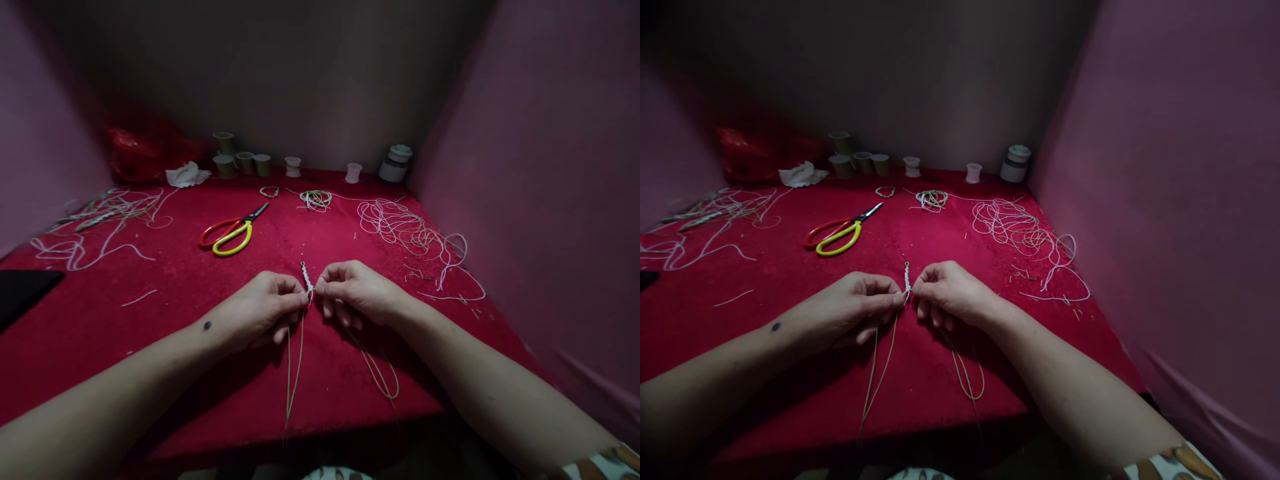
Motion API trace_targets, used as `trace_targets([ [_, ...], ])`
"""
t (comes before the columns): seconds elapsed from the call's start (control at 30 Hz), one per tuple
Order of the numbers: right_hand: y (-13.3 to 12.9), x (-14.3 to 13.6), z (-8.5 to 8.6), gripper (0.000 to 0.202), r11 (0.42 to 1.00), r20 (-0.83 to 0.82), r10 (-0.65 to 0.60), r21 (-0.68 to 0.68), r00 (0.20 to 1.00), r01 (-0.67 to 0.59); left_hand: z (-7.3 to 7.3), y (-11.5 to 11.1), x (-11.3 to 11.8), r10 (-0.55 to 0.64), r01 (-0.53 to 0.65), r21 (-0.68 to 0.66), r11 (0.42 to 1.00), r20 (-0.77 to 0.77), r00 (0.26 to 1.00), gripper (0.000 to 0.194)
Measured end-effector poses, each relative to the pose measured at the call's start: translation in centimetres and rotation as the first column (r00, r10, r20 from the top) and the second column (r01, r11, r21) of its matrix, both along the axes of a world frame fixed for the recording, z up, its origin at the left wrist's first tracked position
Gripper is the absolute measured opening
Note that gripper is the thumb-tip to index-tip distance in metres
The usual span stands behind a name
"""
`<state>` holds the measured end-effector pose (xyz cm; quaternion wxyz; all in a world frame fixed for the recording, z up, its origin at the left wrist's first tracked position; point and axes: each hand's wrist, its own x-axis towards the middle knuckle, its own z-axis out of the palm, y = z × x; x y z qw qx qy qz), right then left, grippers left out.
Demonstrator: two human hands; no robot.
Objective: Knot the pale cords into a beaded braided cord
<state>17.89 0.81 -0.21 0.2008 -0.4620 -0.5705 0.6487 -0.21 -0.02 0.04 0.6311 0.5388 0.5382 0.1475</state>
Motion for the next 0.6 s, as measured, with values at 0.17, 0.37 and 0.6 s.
trace_targets([
  [0.17,-0.24,-0.12,0.29,0.012,1.0,0.055,-0.002,0.011,0.999,0.001,0.38,-0.13,-0.19,0.019,-0.019,0.015,1.0,0.015,1.0,0.022],
  [0.37,-0.29,-0.26,0.32,0.011,1.0,0.071,-0.001,0.022,0.997,-0.001,0.53,-0.14,-0.32,0.047,-0.046,-0.017,0.999,0.056,0.997,0.017],
  [0.6,-0.27,-0.22,0.13,0.011,0.999,0.07,0.011,0.045,0.997,-0.015,0.17,0.08,-0.13,0.086,-0.046,-0.162,0.986,0.25,0.965,0.021],
])
